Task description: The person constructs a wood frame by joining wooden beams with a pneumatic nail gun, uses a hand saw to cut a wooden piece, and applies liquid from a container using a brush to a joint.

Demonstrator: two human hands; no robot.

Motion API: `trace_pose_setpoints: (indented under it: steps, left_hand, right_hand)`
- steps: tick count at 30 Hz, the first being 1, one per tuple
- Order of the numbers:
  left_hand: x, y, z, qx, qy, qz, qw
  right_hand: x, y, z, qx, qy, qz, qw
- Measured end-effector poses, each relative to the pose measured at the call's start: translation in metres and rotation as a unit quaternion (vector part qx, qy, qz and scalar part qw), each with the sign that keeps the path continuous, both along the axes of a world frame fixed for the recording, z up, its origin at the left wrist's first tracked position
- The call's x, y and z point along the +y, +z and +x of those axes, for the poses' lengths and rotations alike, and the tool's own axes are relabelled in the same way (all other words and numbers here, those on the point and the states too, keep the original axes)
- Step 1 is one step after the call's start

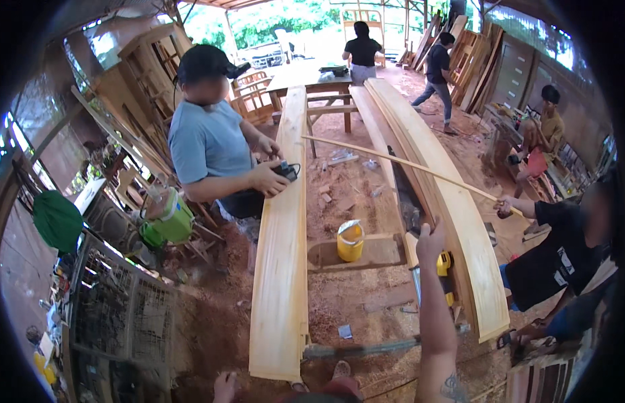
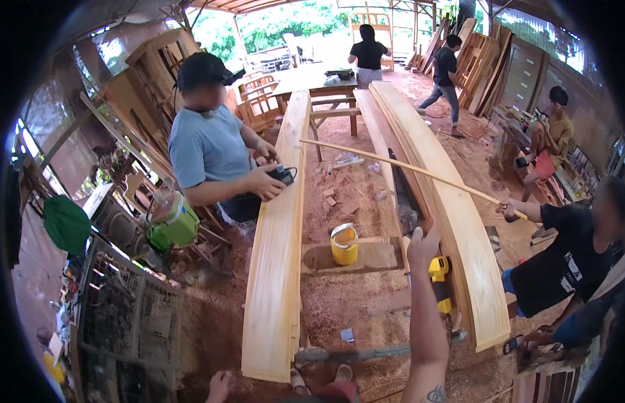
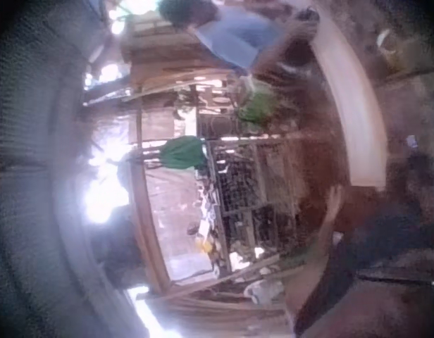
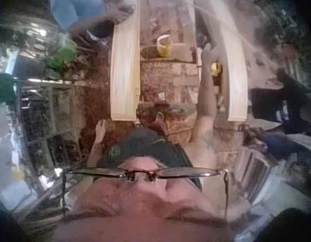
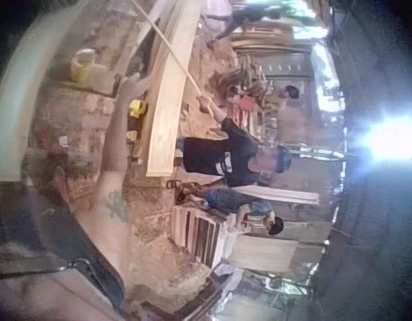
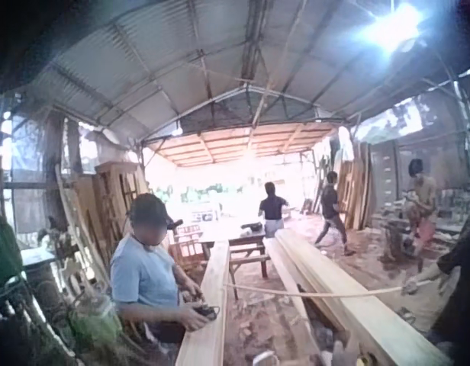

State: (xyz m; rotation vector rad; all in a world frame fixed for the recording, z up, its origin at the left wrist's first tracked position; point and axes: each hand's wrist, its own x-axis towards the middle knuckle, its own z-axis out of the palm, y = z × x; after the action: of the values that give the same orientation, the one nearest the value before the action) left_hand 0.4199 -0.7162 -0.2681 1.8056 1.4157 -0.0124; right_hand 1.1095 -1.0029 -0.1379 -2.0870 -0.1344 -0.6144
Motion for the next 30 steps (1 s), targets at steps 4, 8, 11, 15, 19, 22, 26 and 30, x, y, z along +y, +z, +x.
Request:
trace_pose_setpoints:
  steps: [4, 8, 11, 15, 19, 22, 26, 30]
  left_hand:
    - [-0.004, 0.061, 0.074, -0.142, 0.056, -0.065, 0.986]
    - [0.013, 0.039, 0.098, -0.24, -0.052, -0.045, 0.968]
    - [-0.002, 0.088, 0.119, -0.219, -0.146, -0.023, 0.964]
    - [-0.004, 0.109, 0.113, -0.249, -0.205, -0.16, 0.933]
    - [-0.002, 0.115, 0.102, -0.204, -0.406, 0.076, 0.888]
    - [-0.004, 0.116, 0.097, -0.182, -0.433, 0.107, 0.877]
    - [0.003, 0.098, 0.099, -0.24, -0.432, 0.149, 0.856]
    - [0.002, 0.088, 0.1, -0.235, -0.423, 0.131, 0.865]
  right_hand:
    - [-0.021, 0.003, -0.139, 0.053, 0.128, 0.189, 0.972]
    - [-0.025, -0.052, -0.271, 0.277, 0.276, 0.165, 0.905]
    - [-0.014, -0.051, -0.355, 0.363, 0.317, 0.156, 0.862]
    - [-0.002, -0.034, -0.407, 0.321, 0.347, 0.036, 0.88]
    - [0.003, -0.021, -0.429, 0.22, 0.391, -0.12, 0.886]
    - [0.01, -0.024, -0.443, 0.177, 0.409, -0.165, 0.88]
    - [0.018, -0.036, -0.452, 0.168, 0.401, -0.161, 0.886]
    - [0.021, -0.043, -0.451, 0.171, 0.403, -0.176, 0.882]
